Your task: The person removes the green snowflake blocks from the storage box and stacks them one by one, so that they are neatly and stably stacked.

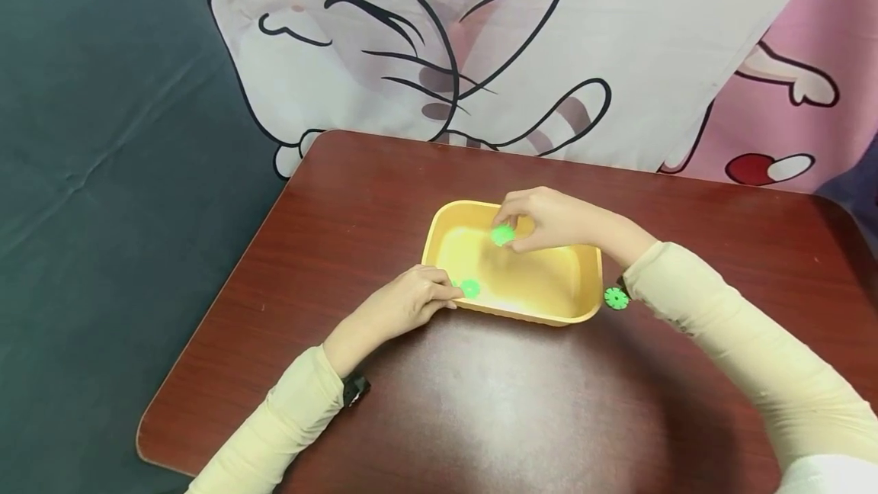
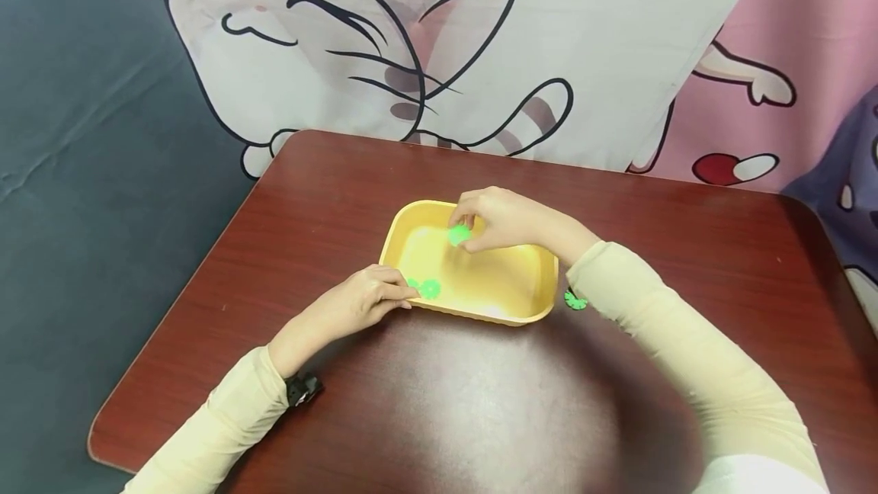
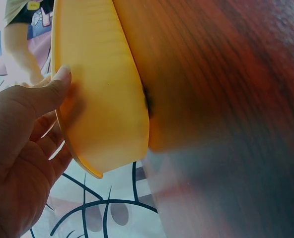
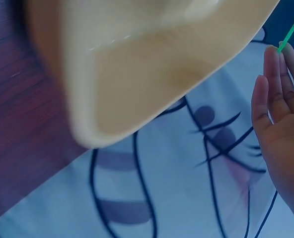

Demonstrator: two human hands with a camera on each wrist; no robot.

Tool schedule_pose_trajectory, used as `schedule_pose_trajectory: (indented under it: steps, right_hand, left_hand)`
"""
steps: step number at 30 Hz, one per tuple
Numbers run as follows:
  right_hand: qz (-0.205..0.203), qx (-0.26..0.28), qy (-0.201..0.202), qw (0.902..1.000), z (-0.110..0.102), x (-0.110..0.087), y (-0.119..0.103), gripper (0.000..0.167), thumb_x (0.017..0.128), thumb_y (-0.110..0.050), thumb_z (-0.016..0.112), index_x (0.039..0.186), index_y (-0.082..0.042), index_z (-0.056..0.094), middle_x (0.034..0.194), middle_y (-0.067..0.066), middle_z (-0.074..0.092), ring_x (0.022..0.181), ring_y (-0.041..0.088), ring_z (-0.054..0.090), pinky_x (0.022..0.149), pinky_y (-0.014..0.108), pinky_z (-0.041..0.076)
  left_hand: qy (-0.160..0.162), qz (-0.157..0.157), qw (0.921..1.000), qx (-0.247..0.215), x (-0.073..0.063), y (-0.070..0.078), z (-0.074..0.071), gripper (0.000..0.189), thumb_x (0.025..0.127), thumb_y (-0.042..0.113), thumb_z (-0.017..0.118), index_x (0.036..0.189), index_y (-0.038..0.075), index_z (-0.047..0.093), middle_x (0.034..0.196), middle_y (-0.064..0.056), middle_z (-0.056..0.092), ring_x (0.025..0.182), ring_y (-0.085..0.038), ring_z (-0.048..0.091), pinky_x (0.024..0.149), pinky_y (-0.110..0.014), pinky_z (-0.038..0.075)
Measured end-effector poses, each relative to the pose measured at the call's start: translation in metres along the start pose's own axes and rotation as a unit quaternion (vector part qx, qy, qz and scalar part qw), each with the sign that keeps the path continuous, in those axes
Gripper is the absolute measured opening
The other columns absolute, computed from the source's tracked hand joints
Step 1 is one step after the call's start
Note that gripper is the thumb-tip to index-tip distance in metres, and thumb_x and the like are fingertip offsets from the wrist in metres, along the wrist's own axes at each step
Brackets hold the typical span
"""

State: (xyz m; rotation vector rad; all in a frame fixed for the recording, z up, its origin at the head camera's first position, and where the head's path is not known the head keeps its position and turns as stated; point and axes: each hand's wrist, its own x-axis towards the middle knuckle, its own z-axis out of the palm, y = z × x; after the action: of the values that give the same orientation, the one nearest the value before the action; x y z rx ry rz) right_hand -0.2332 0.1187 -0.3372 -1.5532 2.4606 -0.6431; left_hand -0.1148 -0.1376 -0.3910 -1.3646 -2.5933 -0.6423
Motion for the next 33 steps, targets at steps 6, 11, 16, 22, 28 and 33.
schedule_pose_trajectory:
  steps: [6, 11, 16, 22, 28, 33]
  right_hand:
    - [0.05, -0.001, 0.017, 0.9986, -0.003, -0.037, 0.005, 0.024, 0.076, -0.019, 0.071, 0.1, -0.018, 0.068, 0.089, -0.011, 0.059, 0.081, 0.008, 0.057, 0.071, 0.031, 0.049]
    - [0.077, -0.006, 0.059, 0.9953, -0.007, -0.072, 0.011, 0.021, 0.076, -0.019, 0.074, 0.096, -0.02, 0.068, 0.088, -0.013, 0.06, 0.075, 0.008, 0.057, 0.062, 0.024, 0.045]
    - [0.109, -0.011, 0.093, 0.9896, -0.011, -0.104, 0.018, 0.025, 0.073, -0.018, 0.078, 0.095, -0.023, 0.068, 0.086, -0.016, 0.06, 0.075, 0.006, 0.058, 0.063, 0.02, 0.047]
    - [0.143, -0.031, 0.113, 0.9827, -0.009, -0.135, 0.024, 0.028, 0.07, -0.018, 0.082, 0.094, -0.025, 0.069, 0.084, -0.019, 0.061, 0.074, 0.003, 0.058, 0.065, 0.017, 0.047]
    - [0.165, -0.043, 0.123, 0.9777, -0.004, -0.161, 0.029, 0.029, 0.068, -0.016, 0.083, 0.093, -0.024, 0.069, 0.082, -0.018, 0.062, 0.072, 0.005, 0.058, 0.062, 0.019, 0.047]
    - [0.174, -0.068, 0.089, 0.9782, 0.004, -0.174, 0.03, 0.027, 0.069, -0.014, 0.081, 0.091, -0.02, 0.068, 0.083, -0.015, 0.061, 0.071, 0.004, 0.057, 0.06, 0.023, 0.048]
  left_hand:
    - [0.017, 0.004, 0.9998, -0.001, -0.003, 0.0, 0.0, 0.007, 0.082, 0.01, 0.072, 0.088, 0.012, 0.071, 0.072, 0.004, 0.057, 0.065, -0.007, 0.054, 0.07, -0.024, 0.048]
    - [0.016, 0.005, 0.9999, -0.002, -0.002, 0.0, 0.001, 0.008, 0.082, 0.01, 0.071, 0.09, 0.011, 0.073, 0.074, 0.003, 0.06, 0.067, -0.008, 0.055, 0.07, -0.024, 0.048]
    - [0.01, 0.006, 0.9999, -0.008, 0.001, 0.0, 0.0, 0.008, 0.082, 0.01, 0.071, 0.091, 0.01, 0.073, 0.074, 0.002, 0.059, 0.066, -0.007, 0.055, 0.065, -0.019, 0.046]
    - [0.022, 0.013, 0.9996, -0.014, 0.001, 0.0, 0.0, 0.008, 0.081, 0.008, 0.072, 0.089, 0.01, 0.073, 0.073, 0.002, 0.059, 0.066, -0.007, 0.055, 0.064, -0.019, 0.047]
    - [0.021, 0.012, 0.9996, -0.01, 0.002, -0.001, 0.002, 0.009, 0.081, 0.009, 0.072, 0.09, 0.01, 0.073, 0.074, 0.003, 0.059, 0.066, -0.007, 0.055, 0.065, -0.02, 0.047]
    - [0.027, 0.017, 0.9995, -0.006, 0.003, -0.001, 0.002, 0.01, 0.079, 0.009, 0.073, 0.089, 0.009, 0.073, 0.073, 0.003, 0.059, 0.065, -0.007, 0.055, 0.065, -0.02, 0.047]
